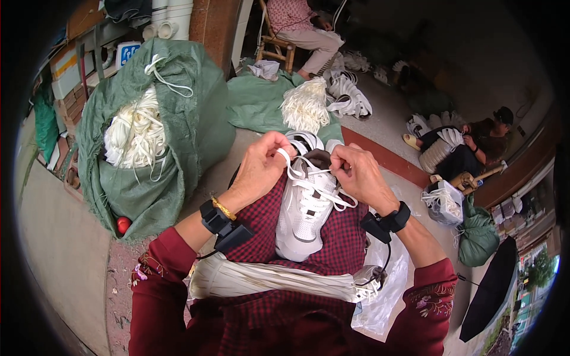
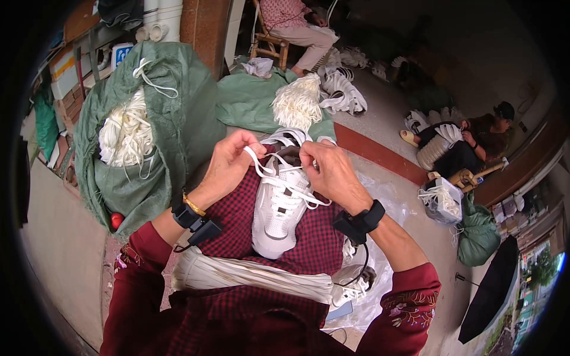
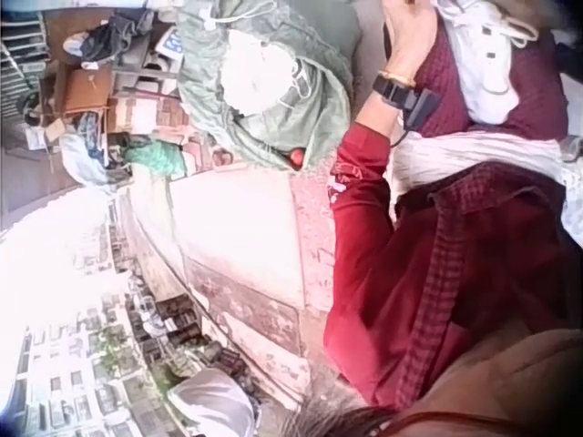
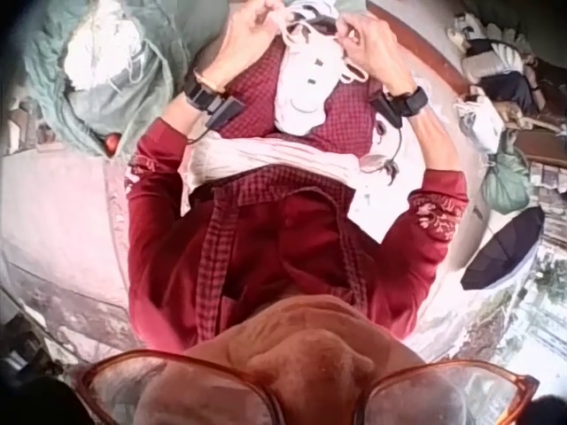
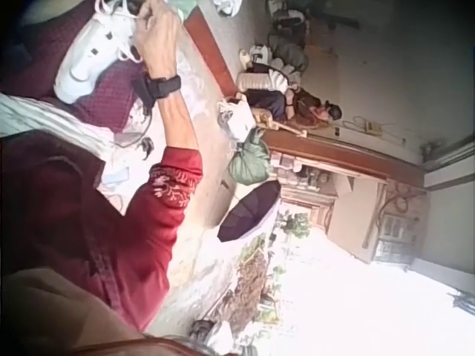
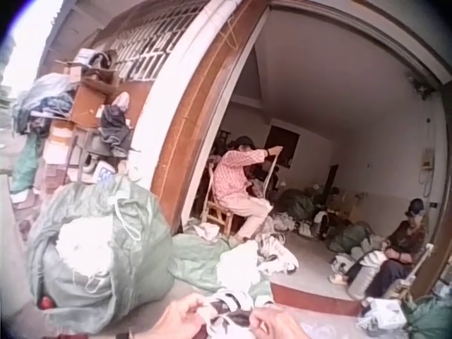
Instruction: Lacing a white sneaker while sitting.
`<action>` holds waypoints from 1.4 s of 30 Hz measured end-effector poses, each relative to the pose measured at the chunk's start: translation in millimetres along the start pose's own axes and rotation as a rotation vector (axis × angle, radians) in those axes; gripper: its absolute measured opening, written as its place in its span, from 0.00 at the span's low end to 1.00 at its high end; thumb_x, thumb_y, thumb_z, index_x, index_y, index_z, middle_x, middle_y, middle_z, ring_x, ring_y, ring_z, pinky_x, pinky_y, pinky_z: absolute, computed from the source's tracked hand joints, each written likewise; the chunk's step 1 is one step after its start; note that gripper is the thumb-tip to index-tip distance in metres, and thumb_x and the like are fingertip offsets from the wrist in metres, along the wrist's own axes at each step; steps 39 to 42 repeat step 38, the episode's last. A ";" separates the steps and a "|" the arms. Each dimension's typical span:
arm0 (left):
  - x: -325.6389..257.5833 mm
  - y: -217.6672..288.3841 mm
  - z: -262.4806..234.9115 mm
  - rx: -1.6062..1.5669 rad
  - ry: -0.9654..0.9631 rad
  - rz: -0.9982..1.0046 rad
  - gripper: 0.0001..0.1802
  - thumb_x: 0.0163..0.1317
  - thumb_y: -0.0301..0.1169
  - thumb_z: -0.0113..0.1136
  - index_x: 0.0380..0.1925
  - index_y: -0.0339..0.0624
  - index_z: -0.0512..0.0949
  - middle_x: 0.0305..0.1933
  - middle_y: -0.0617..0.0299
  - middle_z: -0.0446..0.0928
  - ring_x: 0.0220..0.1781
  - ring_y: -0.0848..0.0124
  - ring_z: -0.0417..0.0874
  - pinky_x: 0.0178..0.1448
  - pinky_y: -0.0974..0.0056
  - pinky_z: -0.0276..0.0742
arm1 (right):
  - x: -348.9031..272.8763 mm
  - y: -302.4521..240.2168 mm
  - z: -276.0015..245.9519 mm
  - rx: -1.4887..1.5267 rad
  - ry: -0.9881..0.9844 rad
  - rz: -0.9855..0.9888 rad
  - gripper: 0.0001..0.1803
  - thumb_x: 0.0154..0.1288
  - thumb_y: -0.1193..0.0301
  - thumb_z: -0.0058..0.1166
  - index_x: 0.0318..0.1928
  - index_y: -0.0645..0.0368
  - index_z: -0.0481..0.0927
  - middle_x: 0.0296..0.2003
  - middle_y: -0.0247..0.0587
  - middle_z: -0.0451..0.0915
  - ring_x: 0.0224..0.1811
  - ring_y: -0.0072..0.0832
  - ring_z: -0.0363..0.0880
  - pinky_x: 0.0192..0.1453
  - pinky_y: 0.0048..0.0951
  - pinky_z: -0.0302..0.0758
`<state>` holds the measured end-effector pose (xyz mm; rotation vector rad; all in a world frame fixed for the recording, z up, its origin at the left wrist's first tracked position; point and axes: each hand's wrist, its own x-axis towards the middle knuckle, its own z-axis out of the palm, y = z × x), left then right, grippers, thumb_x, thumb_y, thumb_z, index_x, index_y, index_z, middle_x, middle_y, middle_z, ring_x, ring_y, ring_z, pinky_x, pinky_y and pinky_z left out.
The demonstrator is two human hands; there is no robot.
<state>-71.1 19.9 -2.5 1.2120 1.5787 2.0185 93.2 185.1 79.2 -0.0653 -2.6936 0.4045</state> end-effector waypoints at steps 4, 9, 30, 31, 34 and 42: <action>1.1 8.6 13.7 -0.038 -0.076 0.051 0.04 0.75 0.25 0.51 0.43 0.37 0.74 0.43 0.62 0.82 0.43 0.77 0.81 0.47 0.71 0.78 | -36.6 22.7 -44.0 0.027 0.000 0.121 0.09 0.53 0.82 0.58 0.28 0.62 0.70 0.23 0.40 0.73 0.25 0.31 0.71 0.31 0.32 0.68; -21.7 7.6 4.5 0.016 -0.081 0.055 0.06 0.75 0.28 0.53 0.40 0.37 0.75 0.40 0.62 0.81 0.37 0.78 0.79 0.43 0.71 0.78 | -66.8 41.2 -21.9 0.102 0.074 0.102 0.06 0.55 0.80 0.57 0.29 0.61 0.71 0.23 0.44 0.75 0.25 0.39 0.76 0.31 0.37 0.72; -31.2 -6.2 -5.0 -0.056 -0.054 0.011 0.29 0.63 0.27 0.43 0.66 0.39 0.65 0.57 0.55 0.74 0.44 0.72 0.79 0.39 0.71 0.77 | -42.2 37.2 24.0 0.484 0.159 0.042 0.15 0.70 0.68 0.55 0.42 0.72 0.80 0.31 0.55 0.85 0.34 0.45 0.86 0.42 0.40 0.79; -32.3 -7.3 -5.0 -0.063 -0.059 -0.004 0.29 0.63 0.28 0.43 0.66 0.39 0.65 0.57 0.55 0.74 0.41 0.72 0.79 0.38 0.70 0.77 | -37.2 37.8 30.9 0.454 0.094 0.070 0.16 0.69 0.66 0.56 0.43 0.72 0.80 0.33 0.55 0.85 0.36 0.45 0.85 0.43 0.41 0.79; -35.1 -18.1 -13.7 -0.059 -0.053 -0.014 0.27 0.65 0.28 0.41 0.65 0.38 0.66 0.56 0.55 0.74 0.35 0.73 0.79 0.36 0.71 0.76 | -28.2 31.9 47.8 0.290 0.042 0.065 0.21 0.67 0.61 0.59 0.46 0.71 0.79 0.37 0.56 0.85 0.40 0.45 0.85 0.46 0.43 0.78; -36.4 -43.9 -38.4 -0.044 -0.039 -0.033 0.26 0.66 0.28 0.43 0.65 0.38 0.67 0.55 0.54 0.74 0.33 0.73 0.80 0.34 0.72 0.77 | -19.9 11.5 36.1 0.294 -0.079 0.287 0.36 0.59 0.52 0.66 0.58 0.67 0.74 0.45 0.60 0.84 0.49 0.46 0.84 0.55 0.47 0.76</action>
